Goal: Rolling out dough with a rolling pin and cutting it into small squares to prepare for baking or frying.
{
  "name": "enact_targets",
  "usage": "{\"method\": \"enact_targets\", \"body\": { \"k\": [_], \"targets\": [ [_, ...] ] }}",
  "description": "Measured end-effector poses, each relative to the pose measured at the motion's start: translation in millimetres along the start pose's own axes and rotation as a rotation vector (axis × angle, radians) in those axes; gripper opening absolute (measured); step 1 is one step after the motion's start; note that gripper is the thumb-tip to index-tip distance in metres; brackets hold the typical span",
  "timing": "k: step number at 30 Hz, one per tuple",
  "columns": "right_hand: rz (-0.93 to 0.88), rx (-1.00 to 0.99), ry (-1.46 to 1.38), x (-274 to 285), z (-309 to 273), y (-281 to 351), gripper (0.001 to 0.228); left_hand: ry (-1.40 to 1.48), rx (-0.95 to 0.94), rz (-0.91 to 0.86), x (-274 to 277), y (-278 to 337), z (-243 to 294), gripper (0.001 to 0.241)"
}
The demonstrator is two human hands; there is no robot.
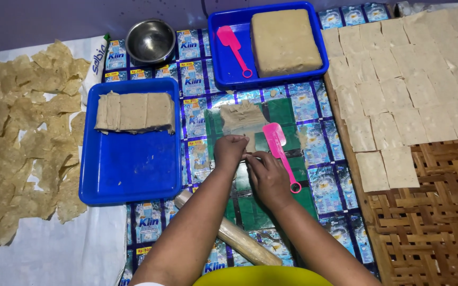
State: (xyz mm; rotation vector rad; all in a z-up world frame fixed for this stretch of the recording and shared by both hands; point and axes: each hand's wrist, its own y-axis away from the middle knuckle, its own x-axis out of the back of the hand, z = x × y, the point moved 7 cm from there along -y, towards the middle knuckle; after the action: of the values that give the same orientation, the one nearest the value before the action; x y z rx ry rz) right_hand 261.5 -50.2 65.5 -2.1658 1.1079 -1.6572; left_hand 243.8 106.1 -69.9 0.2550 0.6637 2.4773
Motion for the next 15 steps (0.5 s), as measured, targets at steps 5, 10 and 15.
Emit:
{"method": "enact_targets", "body": {
  "k": [5, 10, 15],
  "targets": [
    [-0.035, -0.16, -0.108, 3.2, 15.2, 11.8, 0.02, 0.09, -0.024, 0.026, 35.1, 24.4, 27.7, 0.029],
    [-0.045, -0.419, -0.348, -16.9, 42.6, 23.7, 0.022, -0.088, -0.15, 0.096, 65.8, 55.9, 78.2, 0.021],
    [-0.08, -1.023, -0.878, -51.3, 63.3, 36.0, 0.023, -0.56, -0.408, 0.143, 54.9, 104.0, 137.8, 0.008]
  ]
}}
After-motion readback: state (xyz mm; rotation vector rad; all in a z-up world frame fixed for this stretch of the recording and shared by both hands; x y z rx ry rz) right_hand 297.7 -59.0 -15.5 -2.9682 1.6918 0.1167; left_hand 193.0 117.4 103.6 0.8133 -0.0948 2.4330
